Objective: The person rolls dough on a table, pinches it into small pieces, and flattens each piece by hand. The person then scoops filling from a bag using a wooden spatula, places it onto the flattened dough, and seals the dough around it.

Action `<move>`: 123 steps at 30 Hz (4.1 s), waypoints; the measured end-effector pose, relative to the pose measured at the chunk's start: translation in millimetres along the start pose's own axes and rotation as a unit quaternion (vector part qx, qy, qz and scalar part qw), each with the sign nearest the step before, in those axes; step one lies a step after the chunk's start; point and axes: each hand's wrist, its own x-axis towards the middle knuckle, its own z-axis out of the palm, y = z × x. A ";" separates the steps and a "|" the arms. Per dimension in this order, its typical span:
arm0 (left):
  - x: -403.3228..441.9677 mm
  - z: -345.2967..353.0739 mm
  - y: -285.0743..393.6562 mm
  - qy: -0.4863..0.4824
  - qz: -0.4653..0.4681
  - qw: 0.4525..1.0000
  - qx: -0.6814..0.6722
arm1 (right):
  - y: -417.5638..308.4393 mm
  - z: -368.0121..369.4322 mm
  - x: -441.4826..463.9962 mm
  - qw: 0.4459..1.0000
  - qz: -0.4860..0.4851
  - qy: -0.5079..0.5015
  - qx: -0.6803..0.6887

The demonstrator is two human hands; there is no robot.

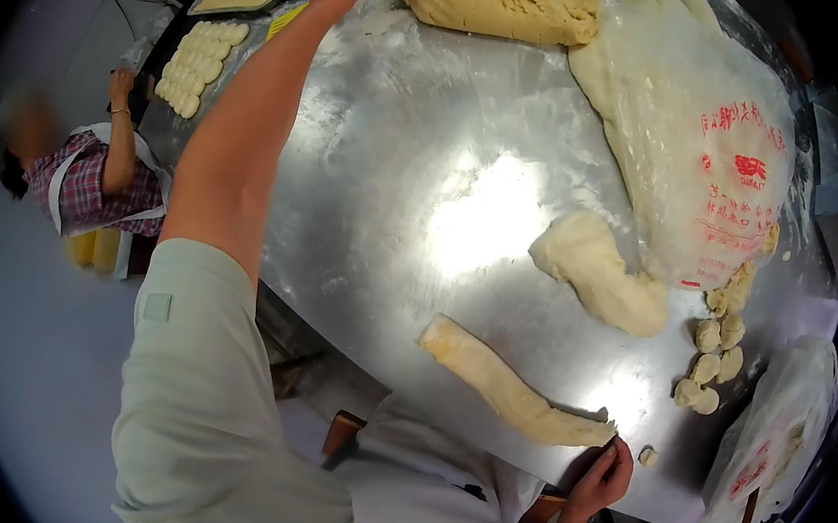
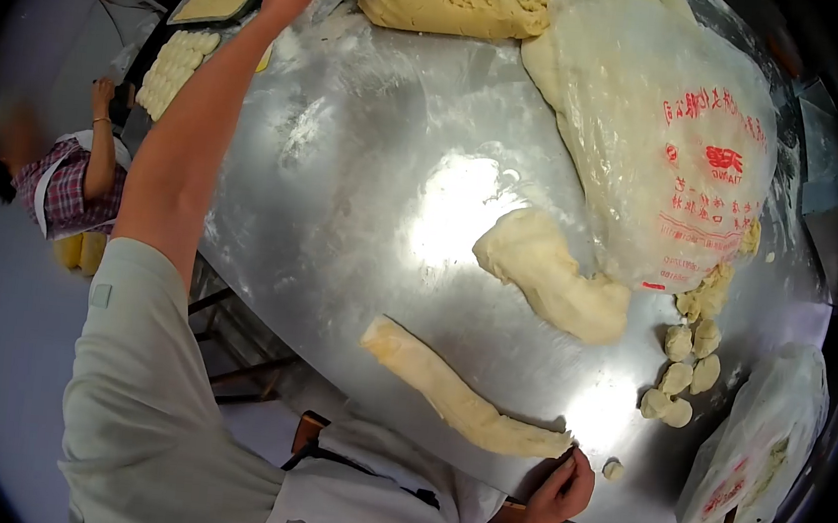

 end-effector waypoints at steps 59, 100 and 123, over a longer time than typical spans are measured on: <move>-393.1 -303.1 429.7 -0.210 0.103 0.889 -0.394 | -22.6 13.8 50.5 0.950 -0.305 -0.064 0.035; -362.1 -360.7 555.1 -0.302 0.154 0.667 -0.663 | -37.1 3.3 108.1 0.993 -0.009 0.107 0.046; -350.2 -339.9 553.5 -0.465 -0.055 0.548 -0.693 | -89.9 -49.2 47.2 0.907 0.142 -0.240 0.316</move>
